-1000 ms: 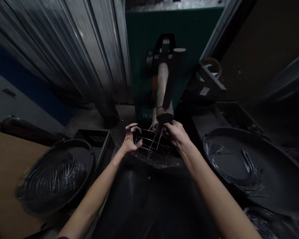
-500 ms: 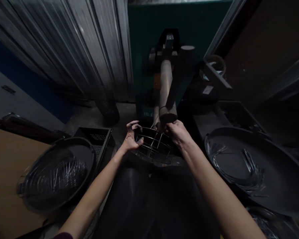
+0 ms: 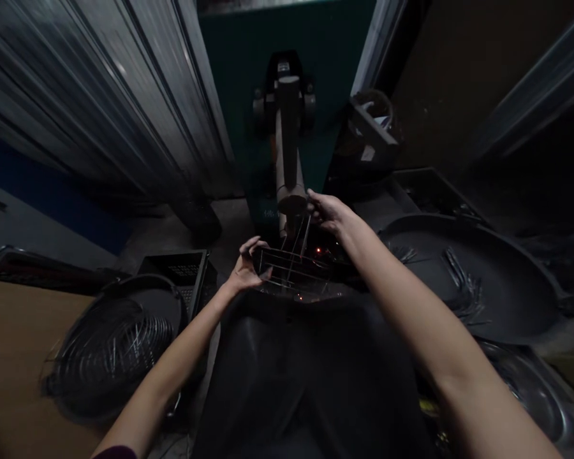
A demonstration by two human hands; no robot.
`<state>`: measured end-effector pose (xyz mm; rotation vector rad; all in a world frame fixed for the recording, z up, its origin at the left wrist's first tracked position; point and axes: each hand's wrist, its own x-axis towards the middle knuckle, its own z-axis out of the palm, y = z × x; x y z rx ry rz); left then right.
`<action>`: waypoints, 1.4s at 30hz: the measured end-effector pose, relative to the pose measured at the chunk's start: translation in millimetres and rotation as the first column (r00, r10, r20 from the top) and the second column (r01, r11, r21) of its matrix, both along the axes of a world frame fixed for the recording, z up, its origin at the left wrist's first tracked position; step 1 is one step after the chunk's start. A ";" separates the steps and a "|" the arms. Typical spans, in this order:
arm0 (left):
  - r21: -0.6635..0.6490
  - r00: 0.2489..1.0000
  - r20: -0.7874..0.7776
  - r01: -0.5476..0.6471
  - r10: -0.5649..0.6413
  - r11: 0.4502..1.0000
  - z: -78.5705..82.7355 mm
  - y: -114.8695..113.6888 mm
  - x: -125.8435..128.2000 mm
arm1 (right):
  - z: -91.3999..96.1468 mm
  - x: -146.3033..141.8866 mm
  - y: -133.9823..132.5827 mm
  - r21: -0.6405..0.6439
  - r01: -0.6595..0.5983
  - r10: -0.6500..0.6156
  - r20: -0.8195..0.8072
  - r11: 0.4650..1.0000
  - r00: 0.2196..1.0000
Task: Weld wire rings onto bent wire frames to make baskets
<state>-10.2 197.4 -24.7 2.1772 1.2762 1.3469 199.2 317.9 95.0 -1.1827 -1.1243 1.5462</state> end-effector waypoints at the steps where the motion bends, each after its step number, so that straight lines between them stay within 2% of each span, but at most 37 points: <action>1: -0.035 0.997 -0.075 0.029 -0.032 0.999 2.1 -9.2 -4.3 | 4.0 7.5 -9.5 -0.060 -0.057 0.056 -0.009 0.997 0.998; 3: -0.195 0.971 -0.192 0.104 -0.142 0.975 13.4 -31.2 -14.4 | 6.8 22.9 -37.7 -0.143 -0.146 0.141 -0.045 0.979 0.989; 4: -0.299 0.960 -0.194 0.139 -0.203 0.944 22.4 -42.2 -18.3 | 5.0 28.8 -55.1 -0.140 -0.161 0.155 -0.055 0.977 0.986; 6: -0.449 0.971 -0.077 0.168 -0.225 0.878 44.2 -59.8 -17.6 | -5.1 31.7 -92.6 -0.059 -0.140 0.141 -0.003 0.988 0.990; 8: -0.482 0.986 0.072 0.164 -0.148 0.861 65.8 -68.4 -1.2 | -20.8 21.0 -129.2 0.107 -0.089 0.071 0.156 0.990 0.985; 11: -0.470 0.982 0.170 0.157 -0.086 0.869 86.3 -71.3 42.7 | -43.4 -4.5 -175.0 0.309 -0.101 -0.035 0.405 0.946 0.914; 12: -0.482 0.977 0.191 0.174 -0.091 0.858 89.6 -72.6 56.5 | -48.1 -8.7 -186.8 0.334 -0.147 -0.027 0.463 0.931 0.886; 14: -0.518 0.967 0.232 0.210 -0.100 0.829 92.4 -77.8 74.8 | -51.1 -1.6 -204.2 0.338 -0.314 0.095 0.532 0.887 0.841; 16: -0.533 0.967 0.239 0.203 -0.084 0.821 92.9 -85.6 78.6 | -45.4 26.7 -212.3 0.370 -0.450 0.195 0.556 0.813 0.808; 17: -0.527 0.971 0.227 0.189 -0.078 0.829 93.5 -89.7 76.3 | -39.9 46.0 -212.5 0.420 -0.445 0.156 0.565 0.791 0.810; 19: -0.506 0.979 0.190 0.160 -0.071 0.848 97.3 -97.2 67.6 | -26.1 85.6 -205.9 0.560 -0.313 -0.093 0.580 0.767 0.809; 20: -0.498 0.981 0.176 0.158 -0.079 0.853 101.0 -100.1 62.9 | -18.8 102.2 -200.0 0.621 -0.245 -0.229 0.582 0.744 0.780; 21: -0.494 0.981 0.169 0.168 -0.095 0.853 105.9 -102.4 58.6 | -11.8 115.3 -193.4 0.657 -0.220 -0.312 0.592 0.721 0.743; 22: -0.495 0.979 0.170 0.183 -0.112 0.849 111.9 -104.0 54.9 | -5.3 124.3 -187.0 0.660 -0.248 -0.323 0.617 0.709 0.717; 25: -0.517 0.968 0.224 0.216 -0.113 0.829 130.9 -104.5 47.0 | 11.8 131.7 -177.4 0.550 -0.440 -0.116 0.708 0.710 0.697; 27: -0.542 0.952 0.301 0.226 -0.064 0.809 138.2 -102.7 42.9 | 20.9 128.8 -181.8 0.478 -0.476 -0.009 0.712 0.738 0.702; 29: -0.578 0.919 0.394 0.264 -0.019 0.772 135.7 -101.1 39.3 | 25.2 127.0 -191.3 0.425 -0.447 0.036 0.693 0.787 0.721; 31: -0.620 0.878 0.479 0.336 0.003 0.709 122.2 -101.5 36.9 | 20.7 128.4 -200.5 0.349 -0.444 0.101 0.682 0.825 0.724; 34: -0.687 0.860 0.510 0.407 0.000 0.602 89.2 -108.3 38.0 | -4.2 132.2 -209.1 0.128 -0.495 0.291 0.674 0.859 0.679; 35: -0.710 0.879 0.477 0.391 -0.008 0.585 77.9 -111.5 39.6 | -15.1 132.8 -211.3 0.043 -0.493 0.342 0.667 0.869 0.662; 36: -0.729 0.911 0.413 0.346 -0.023 0.591 67.6 -114.5 41.4 | -25.8 133.0 -213.4 -0.024 -0.479 0.371 0.667 0.878 0.646; 37: -0.731 0.948 0.316 0.271 -0.041 0.626 59.0 -116.7 43.3 | -35.4 132.4 -215.5 -0.052 -0.455 0.362 0.689 0.889 0.628; 39: -0.648 0.997 0.049 0.083 -0.068 0.757 46.8 -117.6 46.8 | -49.1 128.9 -218.5 0.015 -0.421 0.246 0.792 0.907 0.559; 41: -0.484 0.978 -0.198 -0.033 -0.073 0.875 40.4 -113.5 49.3 | -55.3 121.5 -218.7 0.156 -0.461 0.074 0.894 0.874 0.442; 42: -0.417 0.955 -0.286 -0.050 -0.079 0.907 38.5 -110.1 50.4 | -56.6 116.5 -217.5 0.213 -0.502 -0.009 0.926 0.838 0.378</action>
